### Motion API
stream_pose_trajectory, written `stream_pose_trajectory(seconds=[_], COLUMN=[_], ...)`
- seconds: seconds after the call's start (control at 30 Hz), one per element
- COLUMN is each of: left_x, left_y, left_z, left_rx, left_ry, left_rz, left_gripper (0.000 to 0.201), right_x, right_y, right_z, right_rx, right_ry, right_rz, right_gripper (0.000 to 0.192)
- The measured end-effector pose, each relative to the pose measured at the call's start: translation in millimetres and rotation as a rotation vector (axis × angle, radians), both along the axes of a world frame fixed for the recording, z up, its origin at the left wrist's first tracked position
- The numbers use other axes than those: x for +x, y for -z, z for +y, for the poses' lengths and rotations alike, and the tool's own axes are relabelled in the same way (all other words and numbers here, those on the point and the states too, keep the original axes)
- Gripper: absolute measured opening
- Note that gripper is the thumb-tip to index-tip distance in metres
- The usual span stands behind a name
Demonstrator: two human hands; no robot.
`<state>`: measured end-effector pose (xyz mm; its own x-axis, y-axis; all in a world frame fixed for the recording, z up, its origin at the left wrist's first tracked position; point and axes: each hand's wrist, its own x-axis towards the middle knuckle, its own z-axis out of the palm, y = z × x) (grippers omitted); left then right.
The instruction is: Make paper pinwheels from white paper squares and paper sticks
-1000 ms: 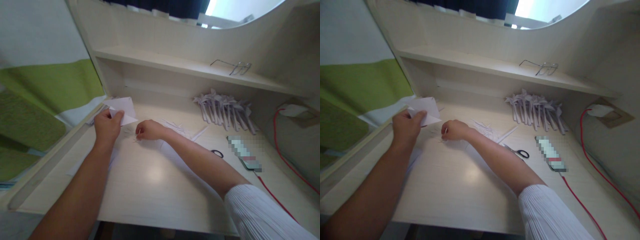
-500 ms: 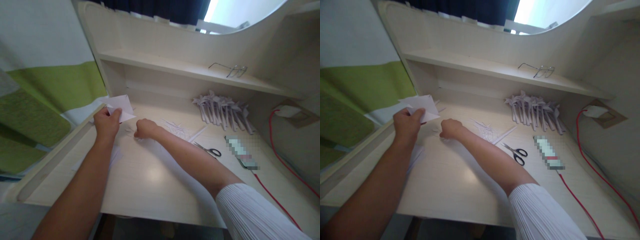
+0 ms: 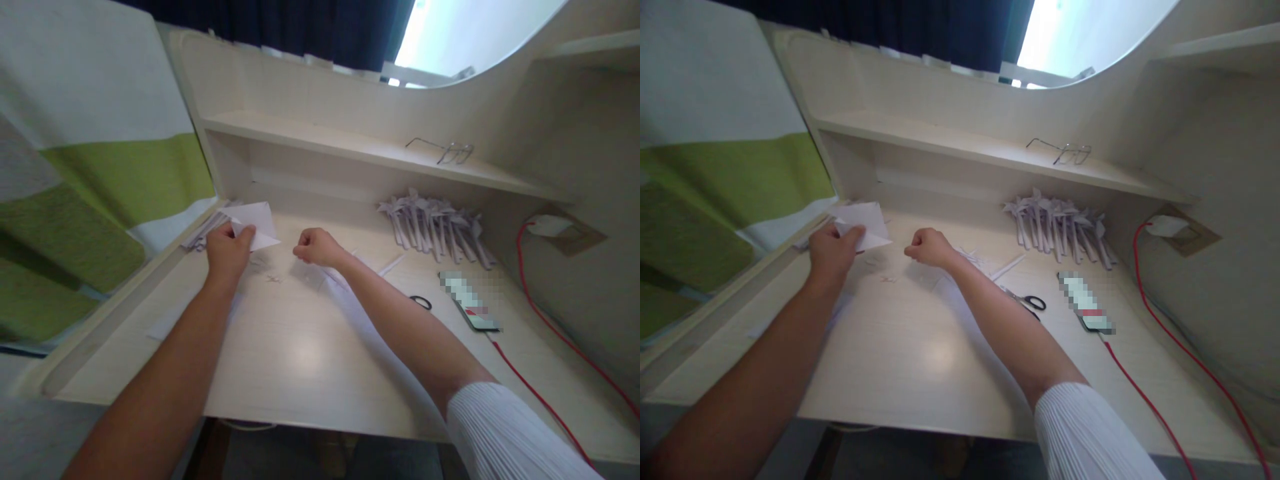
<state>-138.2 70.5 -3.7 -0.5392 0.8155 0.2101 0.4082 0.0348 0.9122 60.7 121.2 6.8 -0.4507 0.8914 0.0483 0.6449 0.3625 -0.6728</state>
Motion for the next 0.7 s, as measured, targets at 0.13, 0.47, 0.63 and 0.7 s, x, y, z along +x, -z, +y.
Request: stream_pose_trajectory(seconds=[0.13, 0.47, 0.63, 0.7], left_x=[34.7, 111.4, 124.8, 124.2], left_y=[0.3, -1.3, 0.6, -0.8], left_z=[-13.3, -73.0, -82.1, -82.0], left_rx=[-0.058, -0.348, -0.347, -0.322], left_ry=[0.229, 0.896, 0.935, 0.912], left_rz=[-0.017, -0.110, -0.130, -0.148], left_gripper=[0.025, 0.027, 0.024, 0.023], right_x=[52.6, 152.1, 153.7, 156.4], right_y=[-1.4, -6.1, -1.5, -0.9], right_z=[-19.1, -134.9, -146.1, -144.0], right_rx=[0.023, 0.098, 0.055, 0.041], right_ry=[0.094, 0.201, 0.186, 0.197], right_rz=[0.208, 0.368, 0.375, 0.411], right_gripper=[0.010, 0.018, 0.012, 0.015])
